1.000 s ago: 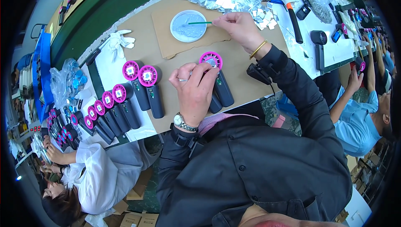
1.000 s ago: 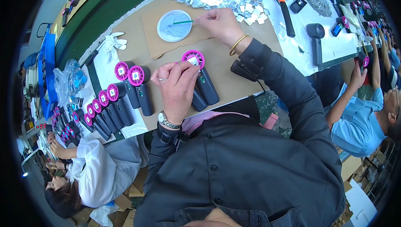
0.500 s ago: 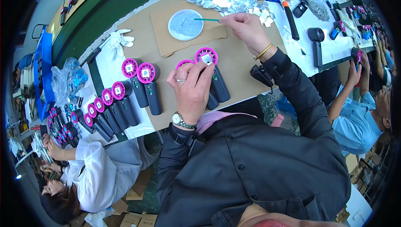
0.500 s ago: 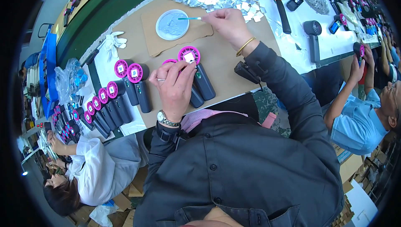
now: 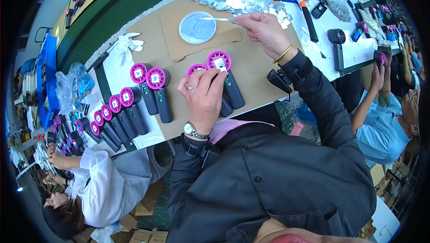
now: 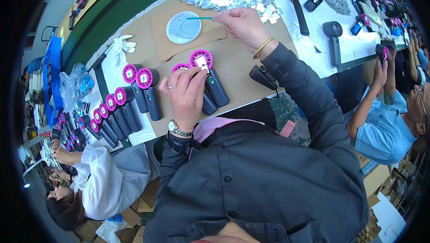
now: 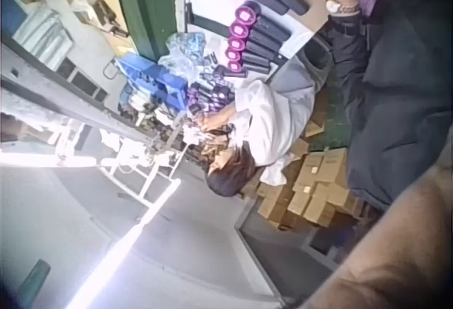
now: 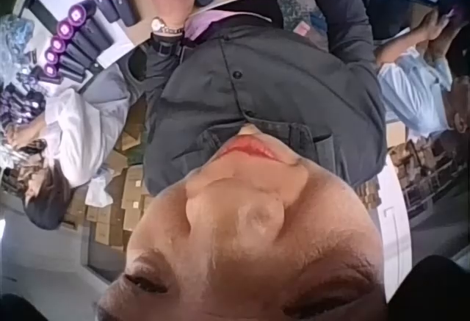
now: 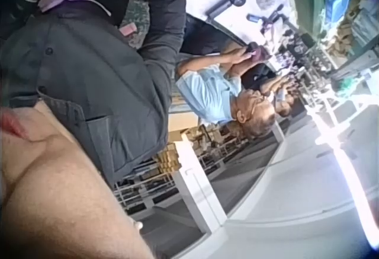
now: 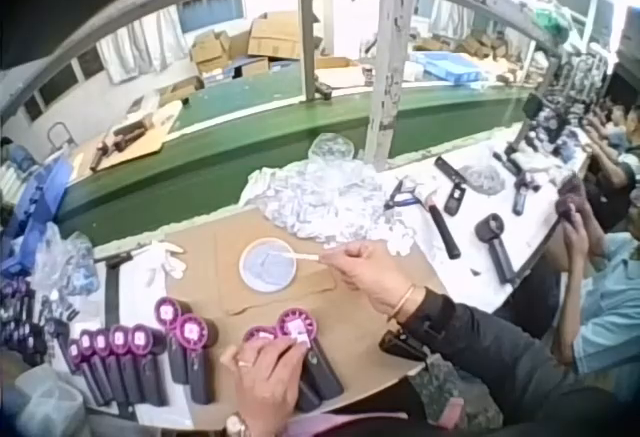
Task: The person wipes a handheld fan with a cloth, applies glue to the fan's center with a stick, and presses a small square plate onto the glue. They then tap the plate with a cloth-covered tool and pick up the fan to inspect it.
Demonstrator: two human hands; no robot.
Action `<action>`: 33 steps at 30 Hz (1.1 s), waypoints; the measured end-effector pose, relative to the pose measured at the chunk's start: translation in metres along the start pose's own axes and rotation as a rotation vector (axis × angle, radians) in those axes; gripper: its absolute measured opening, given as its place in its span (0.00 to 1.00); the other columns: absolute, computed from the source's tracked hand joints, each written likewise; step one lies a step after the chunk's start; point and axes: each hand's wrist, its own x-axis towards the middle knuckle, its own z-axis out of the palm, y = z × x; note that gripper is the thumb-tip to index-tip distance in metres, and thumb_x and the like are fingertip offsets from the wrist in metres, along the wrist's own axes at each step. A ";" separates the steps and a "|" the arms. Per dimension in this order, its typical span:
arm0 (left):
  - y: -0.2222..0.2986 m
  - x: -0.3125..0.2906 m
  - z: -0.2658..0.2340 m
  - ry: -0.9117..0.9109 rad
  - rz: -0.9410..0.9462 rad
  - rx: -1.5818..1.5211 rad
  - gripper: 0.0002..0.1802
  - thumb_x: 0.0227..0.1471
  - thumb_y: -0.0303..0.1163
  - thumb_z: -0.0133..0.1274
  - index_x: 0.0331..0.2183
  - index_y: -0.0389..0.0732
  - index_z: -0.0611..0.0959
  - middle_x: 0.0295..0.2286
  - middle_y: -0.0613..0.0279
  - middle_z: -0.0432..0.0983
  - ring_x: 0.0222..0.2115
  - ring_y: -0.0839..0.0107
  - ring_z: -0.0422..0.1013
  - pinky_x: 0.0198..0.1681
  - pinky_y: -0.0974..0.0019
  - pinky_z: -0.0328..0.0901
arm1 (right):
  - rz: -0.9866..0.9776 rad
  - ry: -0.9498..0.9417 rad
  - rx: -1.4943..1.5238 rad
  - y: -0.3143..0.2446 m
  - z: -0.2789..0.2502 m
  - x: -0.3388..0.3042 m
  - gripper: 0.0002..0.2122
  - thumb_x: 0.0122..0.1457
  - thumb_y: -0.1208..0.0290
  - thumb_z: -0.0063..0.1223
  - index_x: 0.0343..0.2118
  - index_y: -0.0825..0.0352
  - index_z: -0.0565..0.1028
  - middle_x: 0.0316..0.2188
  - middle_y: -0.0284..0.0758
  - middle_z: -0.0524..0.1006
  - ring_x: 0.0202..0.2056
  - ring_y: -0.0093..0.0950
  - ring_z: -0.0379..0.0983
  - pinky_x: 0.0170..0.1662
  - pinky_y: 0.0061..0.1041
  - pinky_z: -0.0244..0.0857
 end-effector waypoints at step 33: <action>-0.003 0.000 0.002 0.026 0.007 -0.019 0.14 0.53 0.27 0.66 0.43 0.46 0.90 0.43 0.71 0.82 0.47 0.68 0.75 0.57 0.54 0.54 | -0.052 -0.012 -0.079 0.000 0.007 0.012 0.11 0.66 0.67 0.67 0.44 0.71 0.87 0.22 0.20 0.72 0.22 0.11 0.59 0.25 0.17 0.49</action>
